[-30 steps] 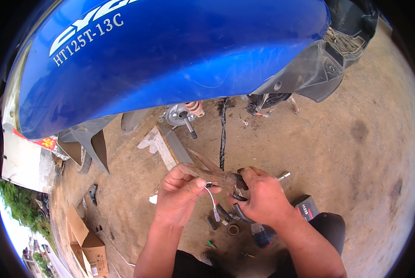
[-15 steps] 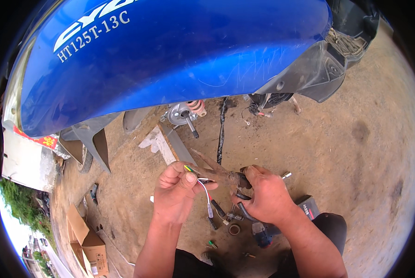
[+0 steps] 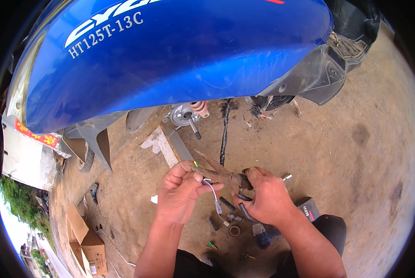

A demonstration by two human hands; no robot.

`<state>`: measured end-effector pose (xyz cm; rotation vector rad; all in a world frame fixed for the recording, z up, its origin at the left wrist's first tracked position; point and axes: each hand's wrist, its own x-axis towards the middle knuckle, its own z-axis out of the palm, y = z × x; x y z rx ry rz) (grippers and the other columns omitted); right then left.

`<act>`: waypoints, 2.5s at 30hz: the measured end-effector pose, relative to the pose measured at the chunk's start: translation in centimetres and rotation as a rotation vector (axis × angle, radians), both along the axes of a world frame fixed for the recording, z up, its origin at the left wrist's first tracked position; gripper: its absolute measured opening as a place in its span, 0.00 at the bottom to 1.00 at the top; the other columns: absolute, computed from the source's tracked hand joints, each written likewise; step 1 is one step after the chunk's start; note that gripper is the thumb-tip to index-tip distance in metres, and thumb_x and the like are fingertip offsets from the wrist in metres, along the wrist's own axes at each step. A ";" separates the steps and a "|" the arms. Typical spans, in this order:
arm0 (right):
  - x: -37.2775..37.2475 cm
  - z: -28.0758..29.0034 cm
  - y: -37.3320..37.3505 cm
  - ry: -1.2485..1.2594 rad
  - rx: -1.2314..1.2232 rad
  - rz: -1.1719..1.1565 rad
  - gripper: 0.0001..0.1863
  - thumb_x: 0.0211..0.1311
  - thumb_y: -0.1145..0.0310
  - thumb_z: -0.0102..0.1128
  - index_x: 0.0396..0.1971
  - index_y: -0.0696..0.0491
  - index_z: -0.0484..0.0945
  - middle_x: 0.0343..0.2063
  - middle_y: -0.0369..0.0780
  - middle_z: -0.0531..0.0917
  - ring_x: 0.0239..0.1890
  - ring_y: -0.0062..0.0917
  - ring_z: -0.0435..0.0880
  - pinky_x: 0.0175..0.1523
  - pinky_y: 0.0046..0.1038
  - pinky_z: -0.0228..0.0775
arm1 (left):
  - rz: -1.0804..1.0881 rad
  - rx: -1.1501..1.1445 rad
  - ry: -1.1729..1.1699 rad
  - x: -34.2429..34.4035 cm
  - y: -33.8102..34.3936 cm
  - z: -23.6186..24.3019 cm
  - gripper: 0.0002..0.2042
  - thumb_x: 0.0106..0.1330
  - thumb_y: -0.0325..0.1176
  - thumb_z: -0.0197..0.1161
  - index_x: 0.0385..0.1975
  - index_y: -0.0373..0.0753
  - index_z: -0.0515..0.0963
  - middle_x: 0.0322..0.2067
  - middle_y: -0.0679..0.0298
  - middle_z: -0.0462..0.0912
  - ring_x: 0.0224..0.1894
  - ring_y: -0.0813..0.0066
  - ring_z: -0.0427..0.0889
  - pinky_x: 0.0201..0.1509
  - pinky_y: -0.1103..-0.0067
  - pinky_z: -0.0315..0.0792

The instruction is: Repairing motorcycle wiring using scissors and electrical tape.

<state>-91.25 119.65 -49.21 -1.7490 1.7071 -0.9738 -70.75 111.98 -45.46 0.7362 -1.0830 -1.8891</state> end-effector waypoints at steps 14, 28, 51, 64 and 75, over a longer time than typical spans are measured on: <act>0.1 0.5 0.2 0.043 0.029 0.028 0.22 0.48 0.62 0.77 0.34 0.59 0.75 0.32 0.49 0.81 0.39 0.48 0.83 0.44 0.43 0.76 | 0.001 -0.106 -0.153 0.2 0.1 0.0 0.10 0.70 0.16 0.55 0.47 0.34 0.77 0.48 0.54 0.84 0.48 0.61 0.88 0.49 0.62 0.88; 0.2 0.4 0.3 0.030 0.005 0.028 0.22 0.47 0.63 0.77 0.36 0.60 0.76 0.33 0.49 0.81 0.41 0.49 0.82 0.45 0.43 0.76 | 0.042 -0.125 -0.105 0.2 0.6 -0.3 0.10 0.67 0.14 0.60 0.45 0.33 0.78 0.43 0.61 0.85 0.44 0.75 0.85 0.51 0.75 0.81; 1.0 -0.3 0.5 -0.030 -0.002 0.030 0.20 0.50 0.61 0.74 0.31 0.59 0.73 0.30 0.50 0.80 0.36 0.51 0.82 0.41 0.45 0.75 | 0.113 -0.294 -0.206 0.2 1.4 -1.0 0.12 0.67 0.15 0.63 0.49 0.30 0.80 0.46 0.63 0.86 0.47 0.80 0.84 0.54 0.80 0.77; 1.7 -0.2 0.4 -0.002 -0.048 -0.006 0.22 0.47 0.59 0.75 0.29 0.58 0.73 0.26 0.48 0.79 0.33 0.48 0.82 0.39 0.43 0.75 | 0.076 -0.221 -0.065 -0.2 1.2 -0.6 0.12 0.67 0.15 0.63 0.48 0.31 0.79 0.47 0.62 0.85 0.48 0.77 0.84 0.55 0.78 0.77; 1.2 -0.3 0.2 0.104 -0.118 -0.045 0.25 0.42 0.60 0.79 0.35 0.58 0.75 0.32 0.47 0.81 0.39 0.47 0.83 0.43 0.42 0.78 | 0.056 -0.345 -0.204 -0.2 1.5 -0.7 0.06 0.74 0.24 0.63 0.47 0.33 0.78 0.45 0.64 0.85 0.46 0.80 0.82 0.53 0.80 0.76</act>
